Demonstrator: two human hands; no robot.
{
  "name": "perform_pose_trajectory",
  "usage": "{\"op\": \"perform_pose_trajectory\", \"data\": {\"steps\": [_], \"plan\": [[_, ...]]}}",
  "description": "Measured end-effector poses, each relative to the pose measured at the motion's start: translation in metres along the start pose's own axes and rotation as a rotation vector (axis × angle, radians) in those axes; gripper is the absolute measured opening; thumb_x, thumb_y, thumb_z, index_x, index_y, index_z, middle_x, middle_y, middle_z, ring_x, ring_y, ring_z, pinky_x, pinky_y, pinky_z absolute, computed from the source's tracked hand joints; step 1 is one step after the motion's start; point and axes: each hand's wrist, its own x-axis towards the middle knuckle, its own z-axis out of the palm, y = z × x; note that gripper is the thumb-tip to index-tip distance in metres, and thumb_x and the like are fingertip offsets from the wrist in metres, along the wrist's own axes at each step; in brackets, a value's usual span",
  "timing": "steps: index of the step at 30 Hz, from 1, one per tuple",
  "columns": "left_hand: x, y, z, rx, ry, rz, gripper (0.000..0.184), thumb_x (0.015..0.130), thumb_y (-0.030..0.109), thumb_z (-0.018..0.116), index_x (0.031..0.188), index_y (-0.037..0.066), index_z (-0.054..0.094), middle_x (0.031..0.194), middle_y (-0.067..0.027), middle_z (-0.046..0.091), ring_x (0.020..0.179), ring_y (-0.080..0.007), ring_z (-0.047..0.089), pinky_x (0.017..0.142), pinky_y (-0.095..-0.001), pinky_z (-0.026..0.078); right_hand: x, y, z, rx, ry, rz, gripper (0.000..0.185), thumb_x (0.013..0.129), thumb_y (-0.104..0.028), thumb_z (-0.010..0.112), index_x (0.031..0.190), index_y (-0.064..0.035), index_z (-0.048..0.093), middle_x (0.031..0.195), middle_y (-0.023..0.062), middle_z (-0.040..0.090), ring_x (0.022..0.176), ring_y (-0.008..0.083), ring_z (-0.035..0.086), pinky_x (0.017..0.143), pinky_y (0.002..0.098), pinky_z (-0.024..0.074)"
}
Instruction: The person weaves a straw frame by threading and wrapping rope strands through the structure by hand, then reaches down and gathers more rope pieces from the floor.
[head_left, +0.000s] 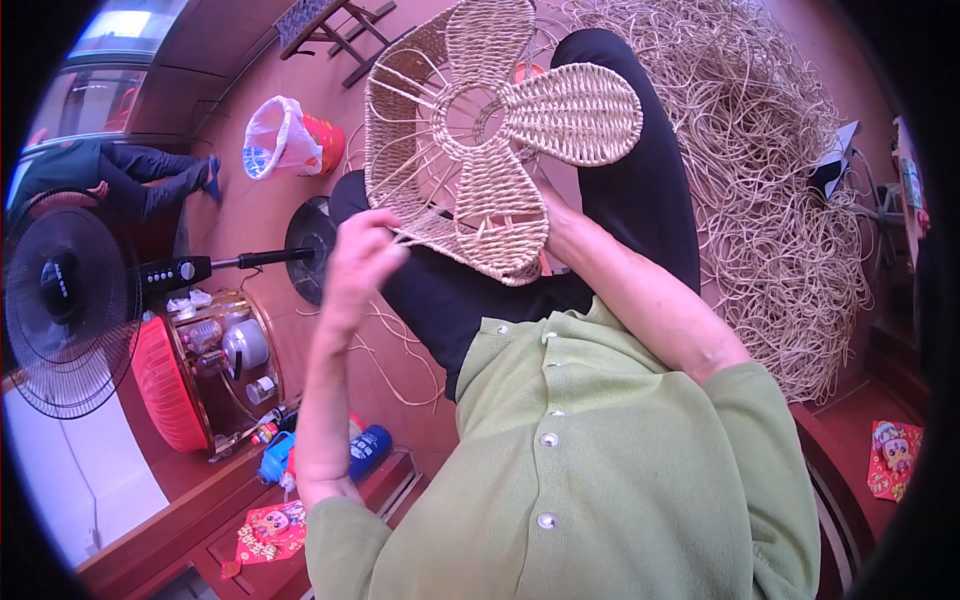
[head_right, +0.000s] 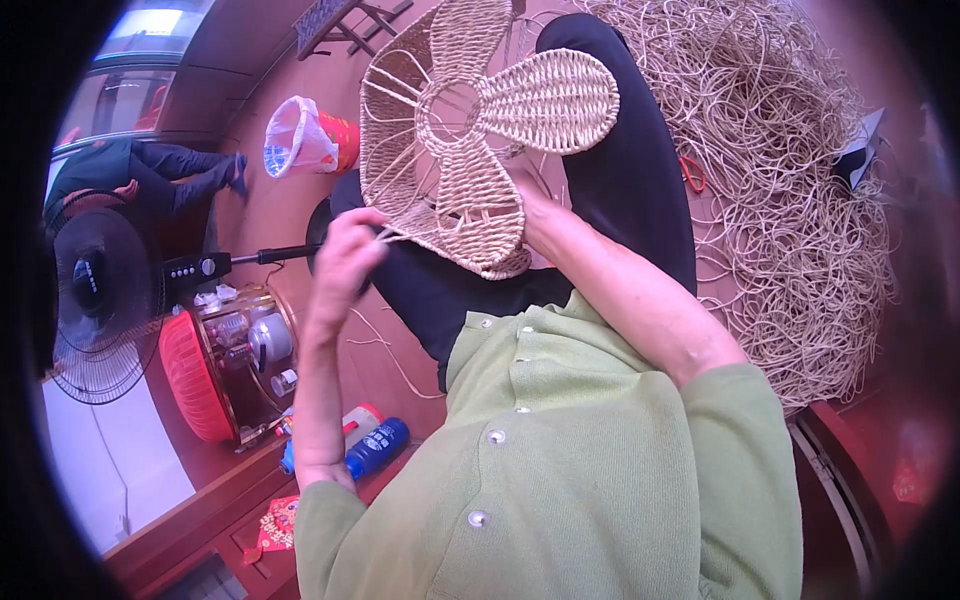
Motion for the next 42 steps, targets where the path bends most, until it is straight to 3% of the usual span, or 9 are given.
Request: {"op": "perform_pose_trajectory", "data": {"steps": [2,4,7,11,13,16,23,34,42], "plan": [[-0.013,0.015,-0.036,-0.663,0.241,-0.368,0.025,0.1,0.024,0.054,0.087,0.003,0.059,0.132,-0.0156,0.06,0.124,-0.0245,0.054,0.111,-0.037,0.035,-0.016,-0.003,0.002,0.167,0.101,0.075,0.03,0.102,-0.028,0.056,0.121,-0.0039,0.062,0.104,0.0091,0.069,0.087,0.0204,0.07,0.076,0.0359,0.0609],[-0.038,-0.023,-0.078,-1.206,0.222,-0.223,0.032,0.105,0.025,0.047,0.085,0.002,0.058,0.139,-0.0245,0.056,0.134,-0.035,0.049,0.116,-0.0494,0.034,-0.034,-0.006,0.006,0.218,0.118,0.148,0.031,0.103,-0.027,0.054,0.121,-0.0027,0.062,0.107,0.0101,0.068,0.09,0.0215,0.07,0.079,0.0374,0.061],[-0.042,-0.002,-0.075,-1.231,0.347,-0.144,0.028,0.107,0.027,0.045,0.094,0.005,0.057,0.096,-0.0132,0.063,0.094,-0.0256,0.061,0.103,-0.0491,0.048,-0.054,-0.005,0.006,0.221,0.039,0.223,0.032,0.104,-0.024,0.051,0.122,-0.0005,0.061,0.113,0.0134,0.068,0.097,0.0232,0.069,0.086,0.0382,0.0601],[-0.008,0.043,-0.01,-0.565,0.323,-0.162,0.022,0.107,0.026,0.045,0.108,0.009,0.058,0.085,-0.0034,0.058,0.064,-0.0079,0.046,0.055,-0.0243,0.048,-0.044,0.01,-0.009,0.376,-0.195,0.262,0.026,0.101,-0.013,0.055,0.122,0.001,0.061,0.115,0.0153,0.068,0.1,0.0236,0.07,0.088,0.0389,0.0598],[0.007,0.044,0.027,-0.082,0.203,-0.137,0.019,0.106,0.023,0.049,0.108,0.008,0.06,0.083,0.0009,0.059,0.061,-0.0079,0.049,0.055,-0.0242,0.042,-0.045,0.007,-0.006,0.345,-0.209,0.236,0.027,0.101,-0.013,0.054,0.124,0.0014,0.061,0.114,0.0152,0.069,0.101,0.0238,0.07,0.089,0.0382,0.0598],[0.02,0.042,0.073,0.357,0.096,-0.015,0.009,0.097,0.012,0.062,0.104,0.007,0.061,0.082,-0.0127,0.062,0.074,-0.0237,0.064,0.065,-0.0356,0.05,-0.037,0.014,-0.015,0.297,-0.236,0.248,0.024,0.096,-0.009,0.062,0.118,0.0015,0.065,0.111,0.0137,0.071,0.097,0.0229,0.072,0.088,0.0371,0.0606],[0.033,0.027,0.098,0.3,0.448,0.26,0.011,0.081,-0.002,0.074,0.087,0.003,0.066,0.084,-0.0098,0.063,0.073,-0.0252,0.065,0.064,-0.0349,0.051,-0.037,0.015,-0.013,0.179,-0.278,0.218,0.026,0.09,-0.01,0.072,0.113,-0.0001,0.067,0.109,0.0104,0.073,0.092,0.0181,0.072,0.081,0.0329,0.0606],[0.031,0.041,0.095,0.189,0.296,0.232,0.014,0.081,0.001,0.075,0.095,0.004,0.074,0.09,-0.009,0.067,0.089,-0.0231,0.065,0.077,-0.0337,0.053,-0.053,0.02,-0.013,-0.254,0.092,0.064,0.025,0.086,-0.009,0.073,0.11,-0.0007,0.07,0.106,0.0055,0.067,0.097,0.0157,0.066,0.083,0.0296,0.052],[0.041,0.04,0.093,0.321,0.203,0.275,0.015,0.078,0.003,0.076,0.093,0.005,0.074,0.087,-0.0082,0.068,0.084,-0.0264,0.065,0.074,-0.0366,0.053,-0.066,0.015,-0.011,-0.137,0.027,-0.051,0.027,0.085,-0.015,0.077,0.109,-0.0025,0.072,0.103,-0.0016,0.056,0.101,0.0121,0.063,0.088,0.0271,0.0492]]}}
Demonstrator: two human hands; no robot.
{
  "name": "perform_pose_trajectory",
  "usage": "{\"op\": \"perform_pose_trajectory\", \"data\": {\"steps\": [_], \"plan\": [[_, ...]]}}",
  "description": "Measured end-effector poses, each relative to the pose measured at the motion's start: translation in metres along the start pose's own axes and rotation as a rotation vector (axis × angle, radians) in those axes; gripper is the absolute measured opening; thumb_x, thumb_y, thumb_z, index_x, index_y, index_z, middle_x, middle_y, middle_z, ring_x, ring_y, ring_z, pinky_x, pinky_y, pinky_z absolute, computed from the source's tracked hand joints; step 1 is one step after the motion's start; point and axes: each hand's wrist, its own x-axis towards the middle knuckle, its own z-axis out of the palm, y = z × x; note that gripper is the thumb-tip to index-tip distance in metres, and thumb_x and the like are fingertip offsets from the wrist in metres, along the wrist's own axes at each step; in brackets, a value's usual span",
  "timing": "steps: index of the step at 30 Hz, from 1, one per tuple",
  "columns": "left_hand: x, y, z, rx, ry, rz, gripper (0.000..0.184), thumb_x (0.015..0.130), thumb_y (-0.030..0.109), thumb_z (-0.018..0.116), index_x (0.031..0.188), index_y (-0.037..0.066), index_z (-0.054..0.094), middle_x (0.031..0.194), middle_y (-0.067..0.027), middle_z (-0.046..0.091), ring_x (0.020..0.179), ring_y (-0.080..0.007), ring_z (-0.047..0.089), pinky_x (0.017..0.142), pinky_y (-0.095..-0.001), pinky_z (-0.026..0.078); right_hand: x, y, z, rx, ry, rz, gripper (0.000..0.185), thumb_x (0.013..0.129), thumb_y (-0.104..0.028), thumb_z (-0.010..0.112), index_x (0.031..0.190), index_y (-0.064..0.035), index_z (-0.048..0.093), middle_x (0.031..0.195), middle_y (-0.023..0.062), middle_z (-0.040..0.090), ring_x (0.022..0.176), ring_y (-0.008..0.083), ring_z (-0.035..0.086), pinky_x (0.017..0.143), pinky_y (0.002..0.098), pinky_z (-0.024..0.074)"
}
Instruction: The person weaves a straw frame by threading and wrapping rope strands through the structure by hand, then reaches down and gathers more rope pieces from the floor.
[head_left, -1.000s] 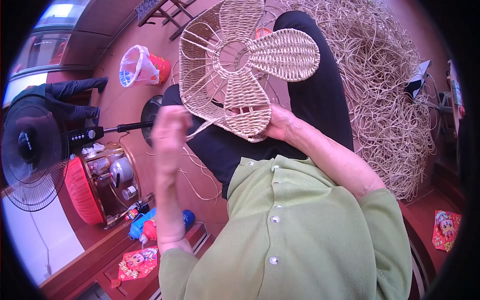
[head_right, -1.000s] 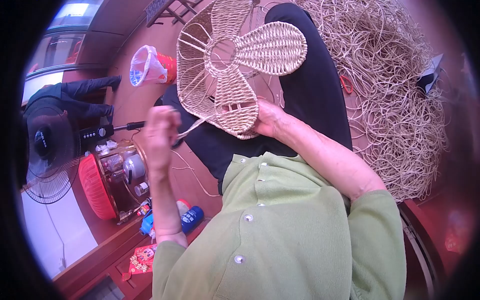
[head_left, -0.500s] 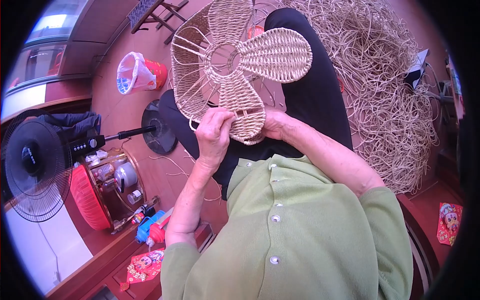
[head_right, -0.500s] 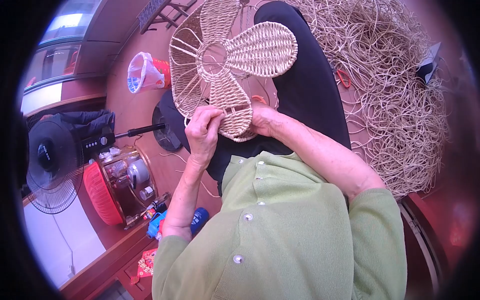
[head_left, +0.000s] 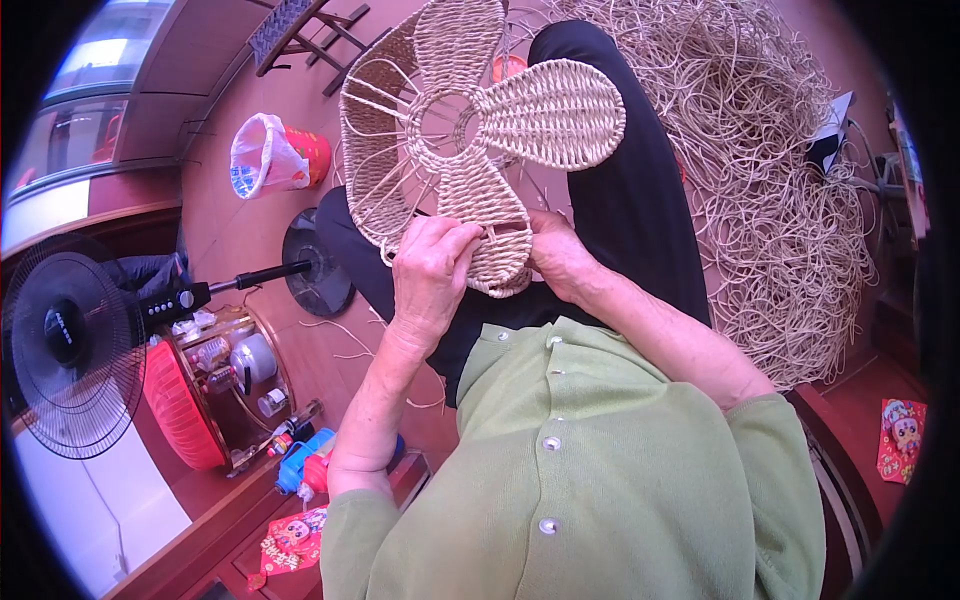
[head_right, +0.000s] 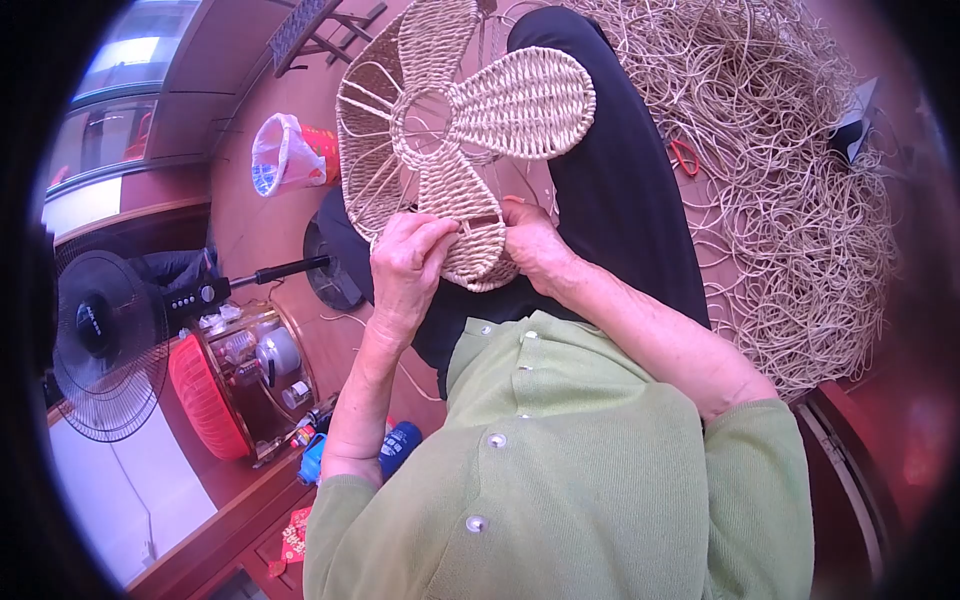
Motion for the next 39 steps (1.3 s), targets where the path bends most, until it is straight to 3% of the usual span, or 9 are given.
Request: {"op": "perform_pose_trajectory", "data": {"steps": [11,17,21,25,28,31,33,36,39], "plan": [[0.001,0.01,0.007,0.102,0.076,-0.008,0.011,0.078,0.009,0.077,0.085,0.004,0.07,0.084,-0.0071,0.067,0.084,-0.027,0.062,0.077,-0.0387,0.049,0.004,0.005,0.002,0.411,-0.098,0.061,0.033,0.09,-0.008,0.071,0.122,-0.0038,0.063,0.113,0.0057,0.07,0.099,0.0152,0.069,0.088,0.0292,0.0563],[-0.001,0.016,0.007,0.118,0.112,-0.029,0.013,0.078,0.008,0.077,0.087,0.003,0.069,0.085,-0.0073,0.067,0.084,-0.0256,0.062,0.076,-0.0381,0.049,-0.008,-0.012,0.003,0.438,-0.232,0.017,0.035,0.098,-0.027,0.062,0.125,-0.0043,0.062,0.116,0.0057,0.07,0.103,0.0144,0.067,0.094,0.0327,0.0534],[0.0,0.019,-0.002,0.112,0.18,0.077,0.009,0.08,0.004,0.073,0.087,0.002,0.068,0.085,-0.008,0.064,0.082,-0.0265,0.061,0.073,-0.0385,0.049,-0.029,-0.027,0.005,0.079,0.056,0.057,0.04,0.104,-0.033,0.052,0.133,-0.005,0.056,0.117,0.0052,0.066,0.096,0.0123,0.066,0.088,0.0298,0.0524],[0.005,0.087,-0.023,-0.152,0.219,0.34,0.015,0.073,0.001,0.069,0.087,0.002,0.066,0.086,-0.0099,0.062,0.081,-0.0263,0.06,0.071,-0.0388,0.049,-0.084,-0.045,0.004,-0.831,0.096,-0.489,0.043,0.096,-0.016,0.057,0.137,-0.0066,0.052,0.098,0.0038,0.06,0.085,0.0119,0.062,0.072,0.0301,0.0525],[0.007,0.095,-0.009,-0.325,0.073,0.467,0.028,0.075,0.0,0.069,0.103,-0.002,0.067,0.092,-0.0107,0.065,0.084,-0.0266,0.062,0.073,-0.0403,0.052,-0.072,-0.055,-0.001,-1.03,-0.095,-0.877,0.035,0.081,0.0,0.068,0.115,-0.0067,0.067,0.09,0.0073,0.062,0.075,0.017,0.063,0.065,0.0298,0.0508],[-0.012,0.047,-0.025,-0.242,0.336,0.201,0.023,0.086,0.0,0.066,0.109,-0.002,0.066,0.094,-0.0104,0.067,0.086,-0.0232,0.063,0.078,-0.0373,0.053,-0.083,-0.074,-0.012,-0.883,0.123,-0.672,0.018,0.086,-0.001,0.072,0.104,-0.0036,0.07,0.089,0.009,0.068,0.076,0.0169,0.065,0.064,0.0313,0.0526],[-0.024,0.018,-0.033,-0.121,0.342,-0.262,0.02,0.094,0.002,0.063,0.113,-0.002,0.065,0.096,-0.01,0.068,0.089,-0.0196,0.064,0.082,-0.0327,0.052,-0.094,-0.089,-0.015,-0.956,0.157,-0.658,0.017,0.086,-0.003,0.072,0.103,-0.0027,0.07,0.093,0.0086,0.069,0.078,0.0182,0.066,0.065,0.0317,0.0537],[-0.046,-0.017,0.0,-0.441,0.289,-0.576,0.018,0.093,0.002,0.063,0.111,0.001,0.066,0.099,-0.0072,0.07,0.093,-0.0162,0.064,0.087,-0.0293,0.05,-0.089,-0.097,-0.011,-1.236,0.179,-0.981,0.015,0.083,-0.009,0.075,0.095,-0.0015,0.07,0.094,0.0078,0.068,0.078,0.0201,0.066,0.066,0.0326,0.0548],[-0.042,-0.015,0.015,-0.146,0.275,-0.469,0.007,0.089,0.01,0.069,0.093,0.005,0.07,0.097,-0.0062,0.071,0.095,-0.0221,0.066,0.104,-0.0382,0.041,-0.1,-0.127,-0.025,-1.473,0.146,-1.003,0.019,0.08,-0.016,0.079,0.085,-0.0008,0.069,0.096,0.0083,0.067,0.081,0.0214,0.065,0.066,0.0337,0.0549]]}}
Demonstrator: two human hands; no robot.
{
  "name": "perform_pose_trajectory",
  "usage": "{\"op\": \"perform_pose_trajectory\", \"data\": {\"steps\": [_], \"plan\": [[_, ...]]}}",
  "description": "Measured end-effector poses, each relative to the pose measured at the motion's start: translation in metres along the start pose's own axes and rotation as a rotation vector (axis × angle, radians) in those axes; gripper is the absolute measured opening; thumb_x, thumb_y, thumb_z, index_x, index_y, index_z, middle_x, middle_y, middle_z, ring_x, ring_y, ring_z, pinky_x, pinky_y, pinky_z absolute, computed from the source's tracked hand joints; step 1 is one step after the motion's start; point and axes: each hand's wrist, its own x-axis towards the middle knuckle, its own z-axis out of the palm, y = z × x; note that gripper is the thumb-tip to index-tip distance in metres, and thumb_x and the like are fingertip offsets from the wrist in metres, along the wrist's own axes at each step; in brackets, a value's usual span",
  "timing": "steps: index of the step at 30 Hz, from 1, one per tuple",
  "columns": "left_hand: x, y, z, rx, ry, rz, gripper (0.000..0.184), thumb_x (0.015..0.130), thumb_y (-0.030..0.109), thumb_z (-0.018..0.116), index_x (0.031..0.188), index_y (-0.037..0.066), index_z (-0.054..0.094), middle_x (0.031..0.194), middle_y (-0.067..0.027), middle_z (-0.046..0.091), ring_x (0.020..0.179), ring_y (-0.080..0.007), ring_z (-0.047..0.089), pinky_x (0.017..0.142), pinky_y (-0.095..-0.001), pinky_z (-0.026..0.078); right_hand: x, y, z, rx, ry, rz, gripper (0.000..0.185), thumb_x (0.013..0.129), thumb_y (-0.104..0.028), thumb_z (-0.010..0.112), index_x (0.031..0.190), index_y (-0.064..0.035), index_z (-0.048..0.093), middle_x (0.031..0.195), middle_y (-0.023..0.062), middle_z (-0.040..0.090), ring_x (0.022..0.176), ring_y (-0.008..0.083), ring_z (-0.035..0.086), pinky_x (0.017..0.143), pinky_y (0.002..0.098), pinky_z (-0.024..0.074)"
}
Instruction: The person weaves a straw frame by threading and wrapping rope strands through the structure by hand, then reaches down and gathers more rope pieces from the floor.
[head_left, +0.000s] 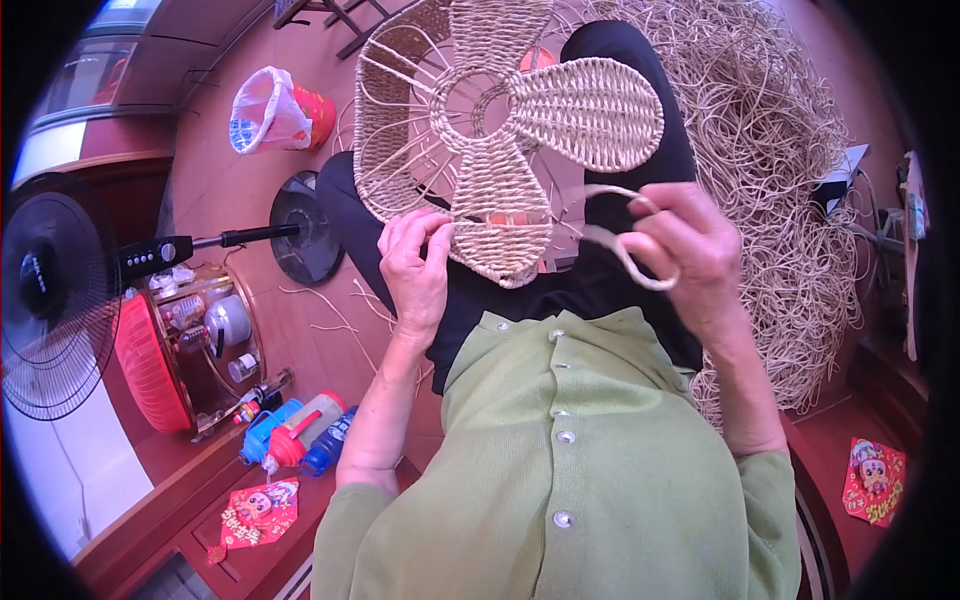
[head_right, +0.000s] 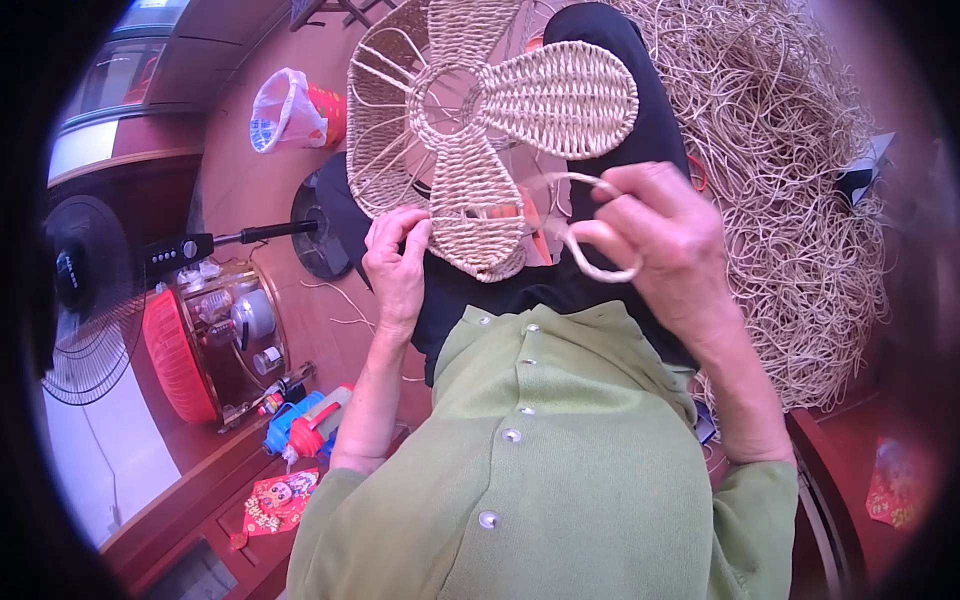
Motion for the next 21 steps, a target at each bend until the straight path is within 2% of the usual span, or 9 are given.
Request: {"op": "perform_pose_trajectory", "data": {"steps": [2,4,7,9,11,14,15,19,21], "plan": [[-0.003,-0.006,0.004,-0.046,0.025,-0.022,0.006,0.088,0.01,0.07,0.092,0.005,0.07,0.096,-0.0065,0.072,0.096,-0.0219,0.067,0.107,-0.0402,0.039,0.004,0.004,-0.024,-0.026,-0.011,0.039,0.022,0.076,-0.016,0.08,0.074,-0.0005,0.065,0.108,0.0108,0.066,0.091,0.0228,0.063,0.067,0.0343,0.0532],[-0.006,-0.008,0.005,-0.069,0.033,-0.026,0.006,0.087,0.01,0.071,0.091,0.005,0.07,0.095,-0.0068,0.072,0.097,-0.0219,0.067,0.11,-0.042,0.037,0.004,0.011,-0.036,0.017,-0.048,0.077,0.023,0.076,-0.018,0.08,0.07,-0.0025,0.064,0.121,0.0131,0.065,0.104,0.0251,0.062,0.081,0.036,0.0522],[-0.008,-0.003,0.002,-0.068,0.015,0.014,0.007,0.086,0.009,0.07,0.092,0.004,0.07,0.094,-0.0073,0.072,0.097,-0.0222,0.067,0.111,-0.0437,0.036,-0.001,0.018,-0.032,0.587,-0.115,0.166,0.027,0.078,-0.023,0.077,0.066,-0.0043,0.062,0.132,0.0169,0.062,0.118,0.028,0.059,0.098,0.04,0.046],[-0.009,-0.003,-0.002,-0.051,0.001,0.051,0.007,0.086,0.008,0.07,0.092,0.004,0.07,0.095,-0.0074,0.072,0.097,-0.0221,0.067,0.111,-0.0437,0.036,-0.006,0.017,-0.021,1.054,-0.079,0.33,0.04,0.096,-0.039,0.06,0.077,-0.0032,0.062,0.133,0.0226,0.06,0.124,0.0312,0.058,0.108,0.0449,0.0403],[-0.011,-0.003,-0.003,-0.066,0.009,0.042,0.007,0.086,0.006,0.069,0.092,0.004,0.069,0.095,-0.0077,0.072,0.097,-0.0221,0.066,0.107,-0.0417,0.04,-0.005,0.004,-0.008,1.45,0.13,0.461,0.05,0.109,-0.043,0.036,0.081,-0.0063,0.055,0.106,0.0165,0.066,0.102,0.0268,0.064,0.1,0.0432,0.0444],[-0.012,0.005,0.002,-0.164,0.018,-0.016,0.008,0.084,0.002,0.069,0.093,0.003,0.069,0.095,-0.0082,0.071,0.098,-0.0223,0.066,0.099,-0.038,0.046,-0.002,0.029,0.0,1.854,0.103,0.421,0.047,0.111,-0.037,0.032,0.072,-0.0125,0.043,0.079,0.003,0.052,0.075,0.0162,0.052,0.086,0.0391,0.0455],[-0.013,0.008,0.003,-0.208,0.022,-0.044,0.009,0.084,0.0,0.069,0.093,0.002,0.069,0.094,-0.0084,0.071,0.099,-0.0224,0.066,0.096,-0.0367,0.047,0.001,0.016,0.001,1.76,0.246,0.612,0.046,0.111,-0.036,0.032,0.07,-0.0157,0.033,0.069,-0.0031,0.034,0.061,0.01,0.031,0.068,0.0327,0.0403],[-0.017,0.001,0.006,-0.243,0.036,-0.01,0.01,0.082,-0.003,0.069,0.091,0.001,0.07,0.092,-0.0083,0.069,0.098,-0.0222,0.065,0.093,-0.0369,0.049,0.002,0.041,0.002,1.734,0.254,0.64,0.044,0.111,-0.033,0.034,0.07,-0.0164,0.034,0.065,-0.0054,0.033,0.054,0.0062,0.024,0.052,0.024,0.0262],[-0.02,0.002,0.004,-0.193,-0.005,0.056,0.009,0.084,-0.004,0.068,0.092,0.001,0.069,0.095,-0.0081,0.069,0.099,-0.0206,0.063,0.094,-0.0371,0.048,0.008,0.057,0.006,1.806,0.258,0.695,0.044,0.111,-0.033,0.035,0.07,-0.0167,0.034,0.064,-0.0056,0.032,0.054,0.0059,0.024,0.051,0.0235,0.025]]}}
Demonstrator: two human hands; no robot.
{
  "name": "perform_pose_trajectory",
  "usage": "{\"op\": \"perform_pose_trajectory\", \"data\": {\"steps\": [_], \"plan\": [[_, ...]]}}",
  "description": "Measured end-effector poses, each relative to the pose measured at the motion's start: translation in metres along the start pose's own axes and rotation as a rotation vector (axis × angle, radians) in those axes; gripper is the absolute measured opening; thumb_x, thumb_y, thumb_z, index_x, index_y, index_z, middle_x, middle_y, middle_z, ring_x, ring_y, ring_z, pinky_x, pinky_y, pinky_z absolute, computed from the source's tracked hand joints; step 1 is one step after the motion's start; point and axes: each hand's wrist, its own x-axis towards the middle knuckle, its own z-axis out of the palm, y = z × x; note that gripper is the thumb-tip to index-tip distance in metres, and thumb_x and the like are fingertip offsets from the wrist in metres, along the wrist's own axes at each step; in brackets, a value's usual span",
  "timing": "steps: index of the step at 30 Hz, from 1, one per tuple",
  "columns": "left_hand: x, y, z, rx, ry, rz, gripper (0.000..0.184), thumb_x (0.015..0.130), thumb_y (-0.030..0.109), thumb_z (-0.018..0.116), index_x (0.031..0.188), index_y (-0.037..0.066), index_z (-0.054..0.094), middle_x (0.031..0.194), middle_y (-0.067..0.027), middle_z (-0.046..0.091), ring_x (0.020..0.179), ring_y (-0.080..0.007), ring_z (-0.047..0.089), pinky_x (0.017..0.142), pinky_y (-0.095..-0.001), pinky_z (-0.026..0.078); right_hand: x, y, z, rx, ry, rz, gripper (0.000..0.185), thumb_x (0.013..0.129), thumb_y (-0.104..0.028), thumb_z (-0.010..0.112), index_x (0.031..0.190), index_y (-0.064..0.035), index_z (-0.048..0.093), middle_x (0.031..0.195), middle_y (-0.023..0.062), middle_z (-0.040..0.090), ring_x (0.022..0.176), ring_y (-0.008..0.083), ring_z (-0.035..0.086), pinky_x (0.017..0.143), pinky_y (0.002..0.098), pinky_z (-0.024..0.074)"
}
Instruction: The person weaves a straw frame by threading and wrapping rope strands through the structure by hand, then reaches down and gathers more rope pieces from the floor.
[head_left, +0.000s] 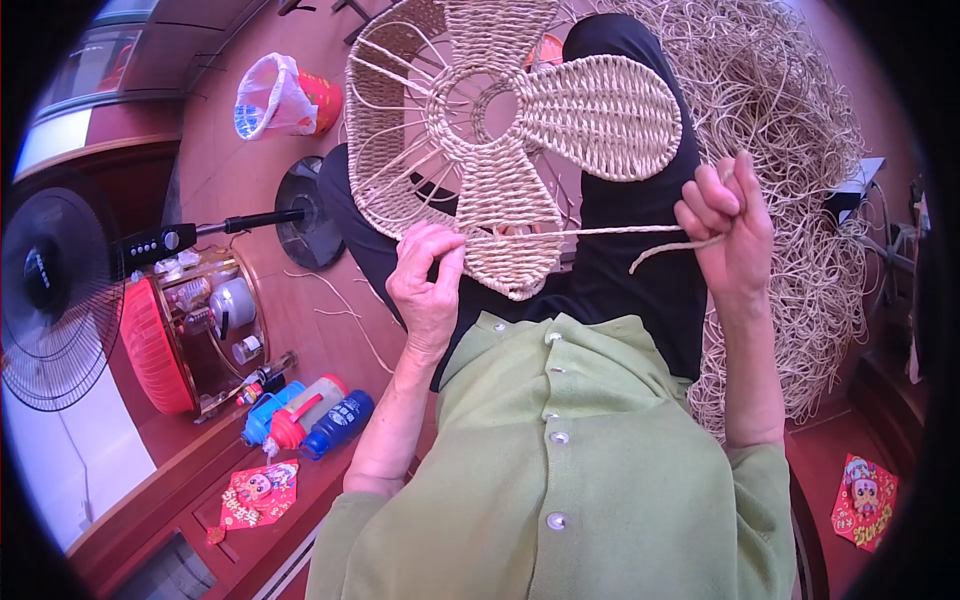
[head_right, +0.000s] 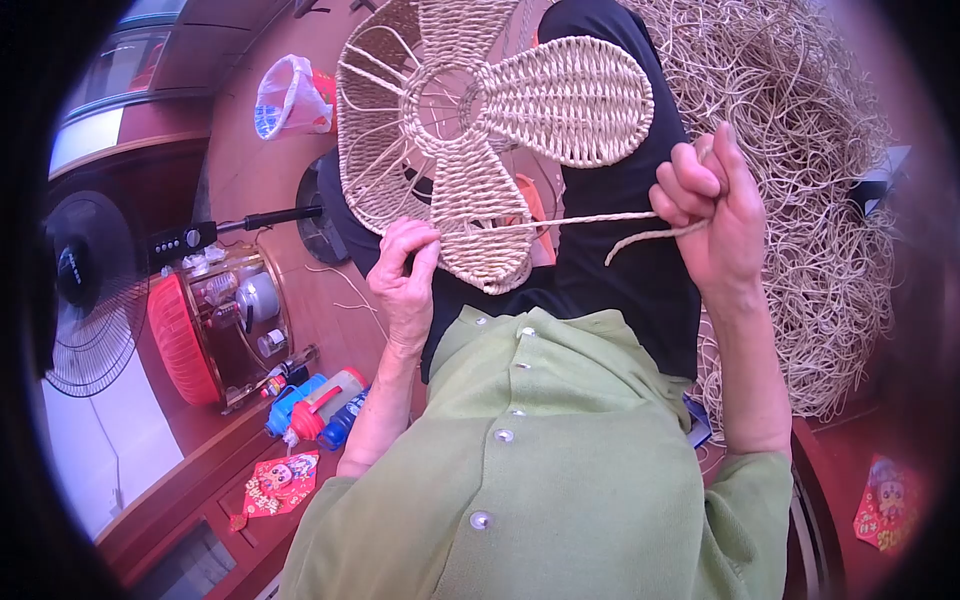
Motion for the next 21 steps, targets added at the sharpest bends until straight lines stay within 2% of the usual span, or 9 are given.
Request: {"op": "perform_pose_trajectory", "data": {"steps": [5,6,9,13,14,17,18,19,21], "plan": [[0.012,0.023,0.002,0.165,-0.092,-0.005,0.012,0.08,-0.002,0.07,0.092,0.002,0.07,0.091,-0.0095,0.066,0.101,-0.0248,0.063,0.097,-0.0426,0.046,0.008,-0.006,-0.001,-0.091,-0.008,-0.001,0.043,0.111,-0.03,0.036,0.07,-0.0165,0.033,0.063,-0.0058,0.032,0.053,0.0051,0.023,0.049,0.0236,0.0237],[0.015,0.028,0.003,0.306,-0.069,0.07,0.017,0.078,0.0,0.071,0.095,0.003,0.07,0.092,-0.0099,0.066,0.106,-0.0281,0.061,0.097,-0.0417,0.047,0.006,-0.008,0.002,-0.153,-0.054,-0.036,0.043,0.11,-0.031,0.037,0.07,-0.0158,0.034,0.062,-0.0054,0.032,0.052,0.0058,0.024,0.049,0.0241,0.0246],[0.032,0.066,0.013,0.349,0.02,0.273,0.023,0.077,0.005,0.077,0.098,0.004,0.07,0.099,-0.01,0.066,0.108,-0.0324,0.059,0.094,-0.0421,0.047,-0.015,-0.007,0.026,-0.337,-0.179,-0.172,0.043,0.109,-0.03,0.039,0.069,-0.0133,0.038,0.061,-0.0029,0.037,0.052,0.0083,0.03,0.049,0.0257,0.0285],[0.04,0.117,0.039,-0.417,-0.409,0.376,0.029,0.079,0.003,0.076,0.107,0.003,0.07,0.092,-0.0112,0.068,0.087,-0.0276,0.065,0.08,-0.0378,0.051,-0.049,-0.005,0.08,-0.543,-0.453,-0.346,0.038,0.101,-0.021,0.048,0.066,-0.0068,0.048,0.067,0.0058,0.052,0.058,0.0136,0.047,0.055,0.029,0.0385],[0.038,0.12,0.035,-0.491,-0.368,0.333,0.025,0.079,-0.001,0.075,0.104,0.002,0.071,0.084,-0.0092,0.068,0.075,-0.0242,0.065,0.07,-0.0348,0.051,-0.055,-0.009,0.09,-0.571,-0.508,-0.311,0.036,0.099,-0.019,0.049,0.066,-0.0048,0.05,0.071,0.0079,0.056,0.062,0.0146,0.051,0.057,0.0292,0.0409],[0.048,0.114,0.0,-0.564,-0.514,0.192,0.022,0.078,-0.002,0.077,0.1,0.0,0.072,0.079,-0.007,0.067,0.071,-0.0195,0.062,0.062,-0.0303,0.047,-0.063,0.005,0.086,-0.526,-0.412,-0.154,0.032,0.094,-0.013,0.051,0.065,-0.0008,0.055,0.084,0.0127,0.065,0.073,0.0159,0.059,0.067,0.029,0.046],[0.044,0.11,-0.011,-0.558,-0.61,0.098,0.013,0.084,0.001,0.072,0.097,0.0,0.071,0.084,-0.0094,0.069,0.083,-0.0193,0.064,0.074,-0.03,0.049,-0.064,0.015,0.079,-0.491,-0.334,-0.103,0.033,0.095,-0.012,0.05,0.065,-0.0007,0.055,0.089,0.0132,0.065,0.078,0.0152,0.059,0.07,0.0282,0.0463],[0.039,0.111,-0.012,-0.739,-0.567,-0.038,0.01,0.087,0.003,0.069,0.097,0.0,0.069,0.087,-0.011,0.069,0.089,-0.0209,0.064,0.08,-0.0317,0.049,-0.064,0.022,0.068,-0.512,-0.25,-0.023,0.033,0.096,-0.011,0.048,0.065,-0.0005,0.055,0.095,0.0136,0.065,0.082,0.0148,0.059,0.074,0.028,0.0467],[0.034,0.113,-0.012,-1.037,-0.476,-0.241,0.009,0.094,0.008,0.062,0.099,0.001,0.064,0.09,-0.0136,0.069,0.092,-0.0236,0.064,0.088,-0.0365,0.049,-0.062,0.039,0.055,-0.843,-0.283,-0.072,0.031,0.097,-0.009,0.049,0.068,0.0011,0.056,0.103,0.0132,0.063,0.086,0.015,0.06,0.079,0.0299,0.0475]]}}
